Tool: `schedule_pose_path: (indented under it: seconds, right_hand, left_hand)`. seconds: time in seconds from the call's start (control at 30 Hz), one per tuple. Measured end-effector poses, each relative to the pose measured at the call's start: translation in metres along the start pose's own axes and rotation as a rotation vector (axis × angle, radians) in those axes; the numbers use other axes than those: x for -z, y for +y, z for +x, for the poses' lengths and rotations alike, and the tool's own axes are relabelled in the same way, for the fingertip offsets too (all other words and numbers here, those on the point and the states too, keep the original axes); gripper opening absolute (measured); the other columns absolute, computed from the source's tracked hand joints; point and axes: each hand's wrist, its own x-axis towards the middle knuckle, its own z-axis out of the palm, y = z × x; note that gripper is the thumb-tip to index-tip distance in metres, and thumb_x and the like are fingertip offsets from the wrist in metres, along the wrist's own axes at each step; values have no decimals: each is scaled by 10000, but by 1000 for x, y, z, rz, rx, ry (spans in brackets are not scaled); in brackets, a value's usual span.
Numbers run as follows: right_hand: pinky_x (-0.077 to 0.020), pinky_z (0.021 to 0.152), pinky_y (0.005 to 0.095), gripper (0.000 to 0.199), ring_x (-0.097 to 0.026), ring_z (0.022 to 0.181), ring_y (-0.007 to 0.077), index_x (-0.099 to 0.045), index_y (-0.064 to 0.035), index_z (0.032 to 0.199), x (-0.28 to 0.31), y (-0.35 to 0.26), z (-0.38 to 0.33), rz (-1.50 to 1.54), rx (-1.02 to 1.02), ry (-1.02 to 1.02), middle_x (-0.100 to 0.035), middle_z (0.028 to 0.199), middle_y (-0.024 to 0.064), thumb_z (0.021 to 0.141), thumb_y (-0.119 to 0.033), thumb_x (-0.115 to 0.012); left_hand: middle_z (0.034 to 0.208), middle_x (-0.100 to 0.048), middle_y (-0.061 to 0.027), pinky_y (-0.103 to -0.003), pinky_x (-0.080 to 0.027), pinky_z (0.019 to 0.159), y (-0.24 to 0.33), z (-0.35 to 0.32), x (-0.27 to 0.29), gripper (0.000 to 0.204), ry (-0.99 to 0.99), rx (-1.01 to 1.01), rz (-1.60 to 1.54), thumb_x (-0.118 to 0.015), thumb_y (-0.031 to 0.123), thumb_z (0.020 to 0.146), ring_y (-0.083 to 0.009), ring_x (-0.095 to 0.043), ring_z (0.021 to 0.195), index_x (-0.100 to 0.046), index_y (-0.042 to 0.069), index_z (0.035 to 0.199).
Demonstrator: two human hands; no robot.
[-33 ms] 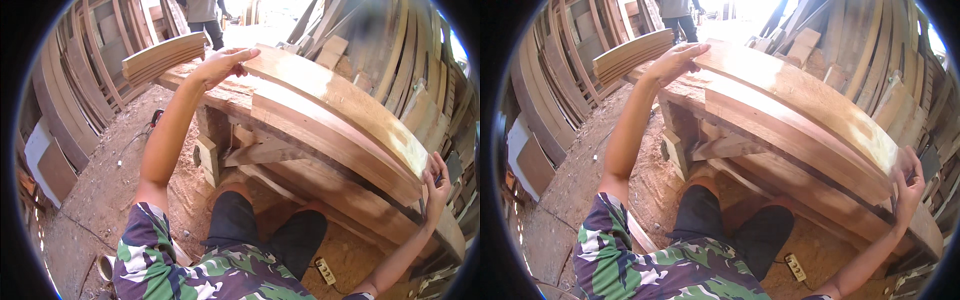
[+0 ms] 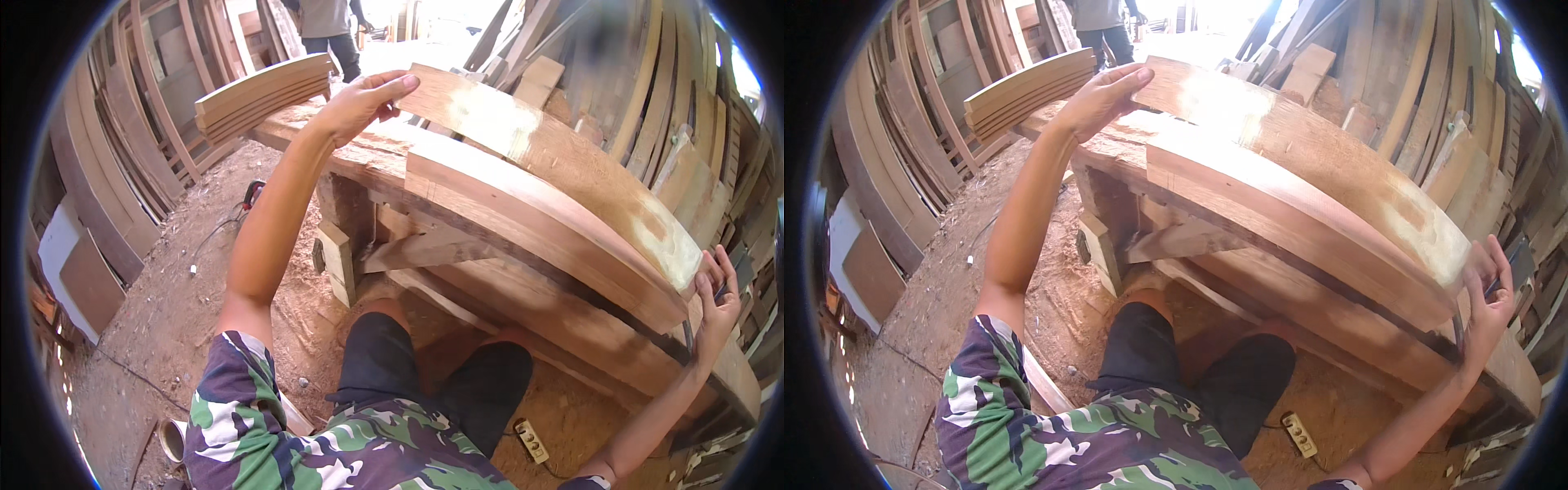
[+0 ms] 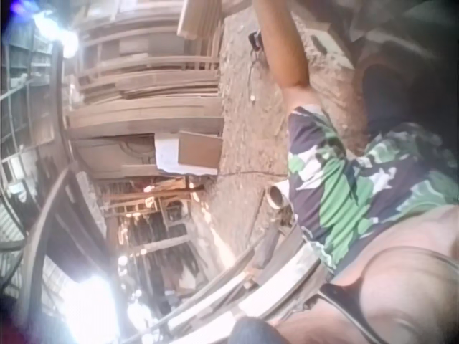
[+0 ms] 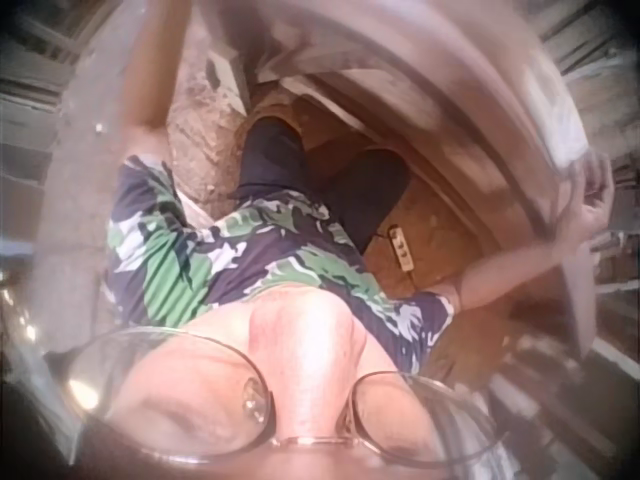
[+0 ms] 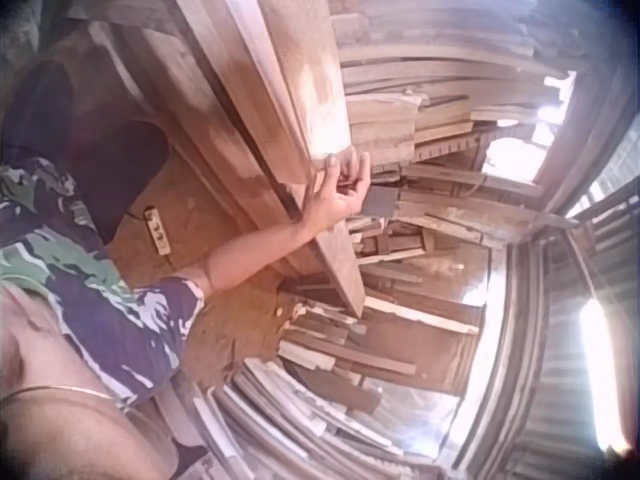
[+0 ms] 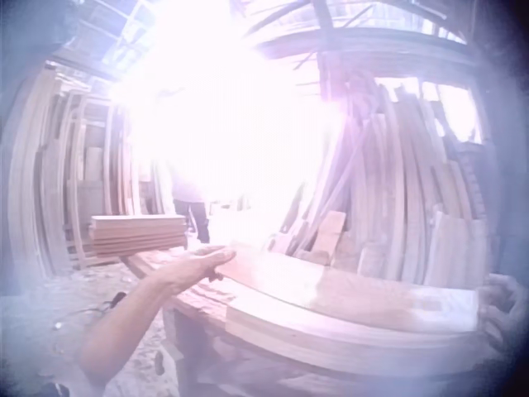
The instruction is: The person marks lines on a piece of wood using a square and a pen, then compares the marked piece with other similar wooden components in a workshop environment.
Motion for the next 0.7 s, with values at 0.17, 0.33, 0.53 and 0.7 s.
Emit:
schedule_pose_path:
  seconds: [0.17,0.33,0.53,0.7]
  right_hand:
    - [-466,1148,336,512,-621,1333,193,-570,23,1530,-4,2,-12,-156,56,199,-656,1480,183,1037,-33,-697]
    - [-478,1141,351,510,-625,1318,211,-572,11,1526,-21,8,-33,-39,31,356,-669,1433,201,1043,-84,-707]
    - [-501,1099,349,496,-641,1181,191,-576,10,1527,-39,11,-67,16,46,496,-692,1257,154,1053,-65,-697]
    - [-508,1092,358,474,-640,1184,199,-571,12,1531,-37,24,-78,6,113,561,-681,1271,163,1071,-50,-666]
  left_hand:
    - [1392,-681,-119,-312,-520,1016,-15,10,-7,691,-133,-232,-45,-770,351,1011,-152,-649,1081,-546,2,1565]
    - [1527,-637,-133,-387,-490,1181,-15,-14,-22,570,-139,-302,-60,-703,33,1000,-210,-631,1348,-573,49,1555]
    - [1633,-537,-171,-408,-411,1173,-44,-23,-23,647,-249,-321,-318,-554,-79,931,-225,-523,1425,-563,32,1568]
    - [1655,-524,-178,-209,-483,921,-59,-27,-28,729,-300,-366,-445,-451,11,812,-156,-548,1411,-597,-43,1525]
